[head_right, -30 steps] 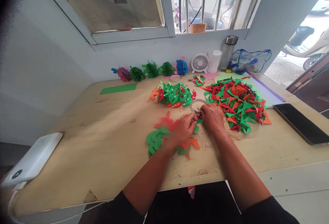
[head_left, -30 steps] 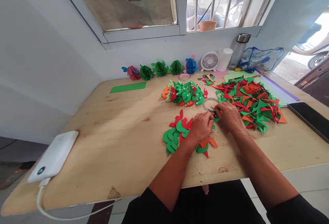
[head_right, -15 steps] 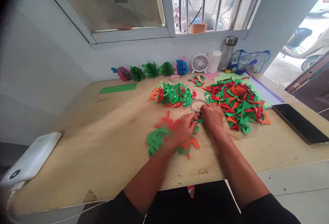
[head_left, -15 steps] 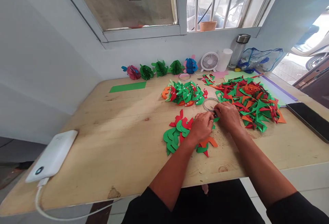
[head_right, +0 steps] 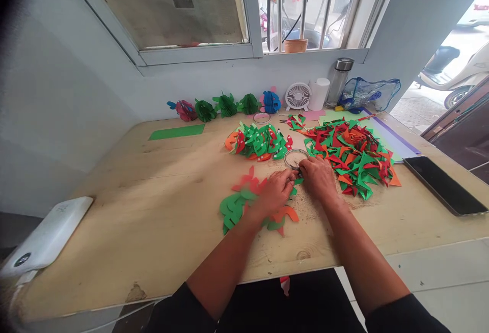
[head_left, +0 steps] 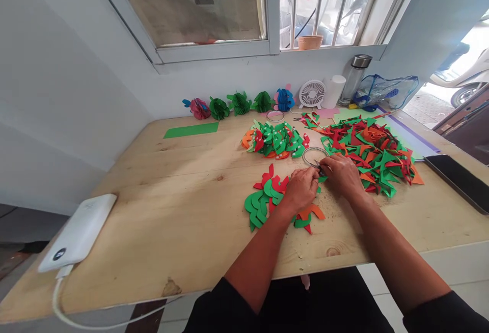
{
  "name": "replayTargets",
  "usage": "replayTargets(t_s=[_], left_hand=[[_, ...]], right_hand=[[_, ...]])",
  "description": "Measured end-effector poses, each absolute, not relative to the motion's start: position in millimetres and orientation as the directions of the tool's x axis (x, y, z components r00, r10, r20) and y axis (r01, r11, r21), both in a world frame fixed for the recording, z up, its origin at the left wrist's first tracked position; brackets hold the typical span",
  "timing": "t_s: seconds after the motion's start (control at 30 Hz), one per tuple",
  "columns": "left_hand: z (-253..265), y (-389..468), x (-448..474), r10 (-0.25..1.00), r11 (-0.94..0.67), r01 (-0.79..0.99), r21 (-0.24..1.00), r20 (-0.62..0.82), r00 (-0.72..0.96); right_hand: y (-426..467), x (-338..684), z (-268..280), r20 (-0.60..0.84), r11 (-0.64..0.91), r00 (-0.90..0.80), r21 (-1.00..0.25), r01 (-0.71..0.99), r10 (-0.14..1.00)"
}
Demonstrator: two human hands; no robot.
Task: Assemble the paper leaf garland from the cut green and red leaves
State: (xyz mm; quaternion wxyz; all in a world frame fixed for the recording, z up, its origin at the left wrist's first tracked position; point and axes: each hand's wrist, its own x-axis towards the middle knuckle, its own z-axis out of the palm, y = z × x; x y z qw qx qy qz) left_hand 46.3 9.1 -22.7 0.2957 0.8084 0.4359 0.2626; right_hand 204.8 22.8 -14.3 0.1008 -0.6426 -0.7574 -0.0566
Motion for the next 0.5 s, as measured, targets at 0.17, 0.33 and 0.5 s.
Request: replayTargets(t_s=[0.17, 0.33, 0.5], left_hand=[[-24, 9, 47, 0.855, -0.464, 0.56, 0.687, 0.183, 0.485], [-25, 9, 47, 0.851, -0.475, 0.558, 0.681, 0.192, 0.489], [-24, 10, 47, 0.856, -0.458, 0.563, 0.688, 0.17, 0.488]], right_hand=[[25, 203, -3, 0.147, 0.249, -0.261, 0.095, 0.964, 0.954], [30, 201, 9, 0.082, 0.339, -0.363, 0.217, 0.916, 0.928], [33, 200, 14, 0.057, 0.433, -0.465, 0.276, 0.858, 0.884]])
